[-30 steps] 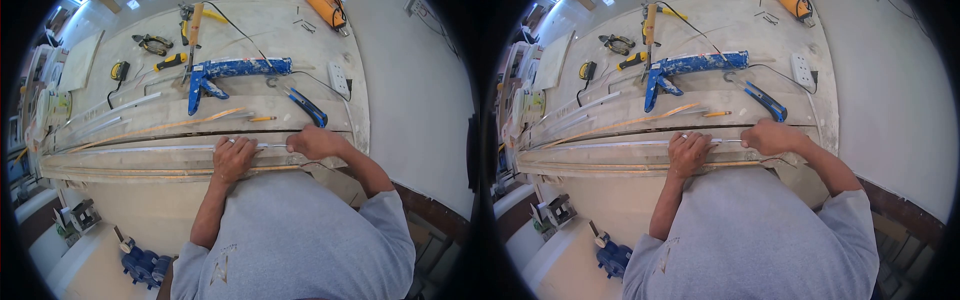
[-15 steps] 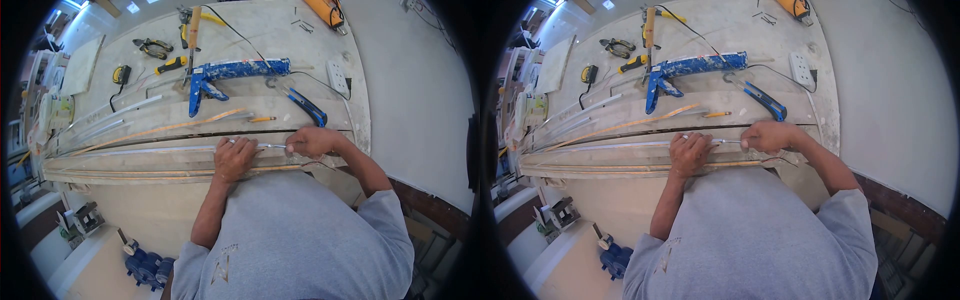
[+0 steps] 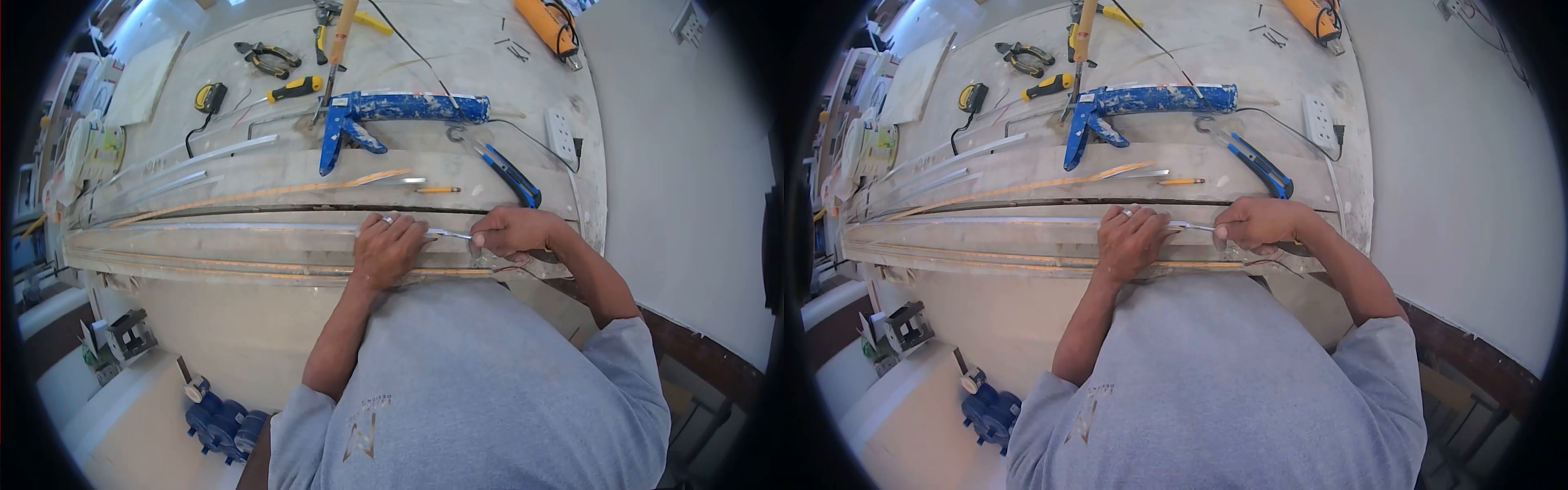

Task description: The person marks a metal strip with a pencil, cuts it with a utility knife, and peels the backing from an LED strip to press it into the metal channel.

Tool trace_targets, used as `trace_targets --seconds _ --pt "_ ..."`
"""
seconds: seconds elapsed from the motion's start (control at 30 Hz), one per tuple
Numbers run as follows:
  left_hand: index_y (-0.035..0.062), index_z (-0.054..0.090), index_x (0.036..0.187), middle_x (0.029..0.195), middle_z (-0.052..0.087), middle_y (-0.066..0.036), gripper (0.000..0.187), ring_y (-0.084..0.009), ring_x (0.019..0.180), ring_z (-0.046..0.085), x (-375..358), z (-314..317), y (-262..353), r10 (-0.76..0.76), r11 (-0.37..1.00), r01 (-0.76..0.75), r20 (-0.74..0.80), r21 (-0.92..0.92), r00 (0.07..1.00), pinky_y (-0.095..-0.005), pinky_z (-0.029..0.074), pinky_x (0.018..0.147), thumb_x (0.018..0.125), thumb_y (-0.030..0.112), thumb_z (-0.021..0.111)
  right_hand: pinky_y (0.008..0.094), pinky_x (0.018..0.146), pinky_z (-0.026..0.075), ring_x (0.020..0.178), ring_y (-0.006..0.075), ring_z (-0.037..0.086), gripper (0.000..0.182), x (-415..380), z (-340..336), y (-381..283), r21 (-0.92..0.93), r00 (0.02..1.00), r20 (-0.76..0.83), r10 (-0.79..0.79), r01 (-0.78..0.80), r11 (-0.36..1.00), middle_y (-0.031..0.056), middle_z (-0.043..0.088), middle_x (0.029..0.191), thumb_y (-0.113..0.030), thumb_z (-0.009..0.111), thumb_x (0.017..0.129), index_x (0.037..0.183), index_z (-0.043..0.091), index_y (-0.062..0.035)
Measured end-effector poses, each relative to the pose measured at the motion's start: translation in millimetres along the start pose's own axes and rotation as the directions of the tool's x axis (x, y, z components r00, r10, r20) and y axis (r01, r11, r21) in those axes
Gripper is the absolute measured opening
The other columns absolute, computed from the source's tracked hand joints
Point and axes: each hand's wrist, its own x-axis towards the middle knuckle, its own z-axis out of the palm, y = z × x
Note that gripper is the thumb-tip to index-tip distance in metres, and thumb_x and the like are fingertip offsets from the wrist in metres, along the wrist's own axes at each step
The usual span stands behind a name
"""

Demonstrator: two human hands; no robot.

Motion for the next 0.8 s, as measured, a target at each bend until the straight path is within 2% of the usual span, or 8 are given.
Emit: trace_targets --seconds 0.17,0.33,0.4,0.53,0.6,0.63,0.7,0.8 --pt "0.0170 0.069 0.094 0.085 0.065 0.000 0.017 -0.0204 0.068 0.063 5 1 -1 0.022 0.998 -0.027 -0.081 -0.051 0.996 -0.0375 0.044 0.069 0.087 0.029 0.079 0.0338 0.047 0.046 0.049 0.0131 0.054 0.038 -8 11 -10 -0.084 0.992 -0.125 -0.007 -0.004 0.996 -0.0012 0.049 0.061 -0.038 0.057 0.110 0.109 0.072 -0.0034" --pt "0.0174 0.072 0.094 0.085 0.067 0.002 0.024 -0.0195 0.071 0.065 12 1 -1 -0.019 0.998 0.021 0.044 -0.053 0.999 -0.0376 0.045 0.068 0.078 0.026 0.087 0.0326 0.045 0.044 0.047 0.0128 0.052 0.041 -14 27 -8 -0.093 0.958 -0.282 0.048 -0.077 0.993 -0.0018 0.048 0.061 -0.040 0.056 0.111 0.110 0.070 -0.0016" --pt "0.0172 0.072 0.094 0.085 0.067 0.002 0.023 -0.0197 0.071 0.065 9 4 -1 -0.020 0.999 0.022 0.049 -0.027 0.999 -0.0376 0.045 0.067 0.078 0.026 0.087 0.0331 0.050 0.049 0.050 0.0143 0.056 0.043 1 17 23 0.326 0.999 -0.041 -0.007 0.020 0.945 0.0000 0.050 0.063 -0.043 0.054 0.113 0.108 0.068 -0.0019" --pt "0.0168 0.072 0.092 0.083 0.066 0.001 0.022 -0.0201 0.070 0.065 10 4 -3 0.012 0.999 -0.012 -0.006 -0.033 1.000 -0.0374 0.045 0.067 0.078 0.026 0.086 0.0342 0.053 0.051 0.051 0.0159 0.060 0.044 5 23 13 0.420 1.000 0.019 -0.017 0.008 0.907 0.0017 0.050 0.063 -0.043 0.052 0.114 0.106 0.067 -0.0022" --pt "0.0166 0.072 0.092 0.083 0.066 0.001 0.022 -0.0202 0.070 0.065 12 3 -3 0.010 1.000 -0.010 0.002 -0.021 1.000 -0.0376 0.045 0.067 0.079 0.026 0.086 0.0312 0.049 0.049 0.052 0.0155 0.063 0.043 -9 27 -13 0.075 0.984 -0.168 0.049 -0.037 0.997 0.0011 0.053 0.059 -0.040 0.051 0.115 0.101 0.067 -0.0026" --pt "0.0164 0.072 0.092 0.082 0.066 0.001 0.022 -0.0202 0.070 0.065 11 2 -2 0.005 1.000 -0.005 0.013 -0.011 1.000 -0.0377 0.045 0.066 0.079 0.026 0.086 0.0312 0.049 0.049 0.052 0.0155 0.063 0.043 -8 25 -11 0.075 0.985 -0.167 0.049 -0.036 0.996 0.0011 0.053 0.059 -0.040 0.051 0.115 0.101 0.067 -0.0026" --pt "0.0162 0.072 0.092 0.082 0.066 0.001 0.022 -0.0202 0.070 0.065 12 3 -1 0.011 1.000 -0.010 0.011 -0.019 1.000 -0.0378 0.046 0.066 0.079 0.026 0.086 0.0327 0.051 0.051 0.050 0.0176 0.063 0.042 -6 18 -6 -0.551 0.894 -0.294 -0.338 0.131 0.824 0.0048 0.057 0.062 -0.037 0.051 0.115 0.098 0.065 -0.0008" --pt "0.0162 0.071 0.091 0.082 0.066 0.001 0.022 -0.0201 0.070 0.065 10 5 -2 0.006 1.000 -0.006 0.006 -0.023 1.000 -0.0376 0.046 0.066 0.079 0.027 0.086 0.0384 0.057 0.053 0.053 0.0216 0.065 0.041 -18 17 -17 -0.472 0.943 -0.279 -0.183 0.032 0.881 0.0093 0.059 0.063 -0.035 0.051 0.114 0.098 0.064 0.0010"
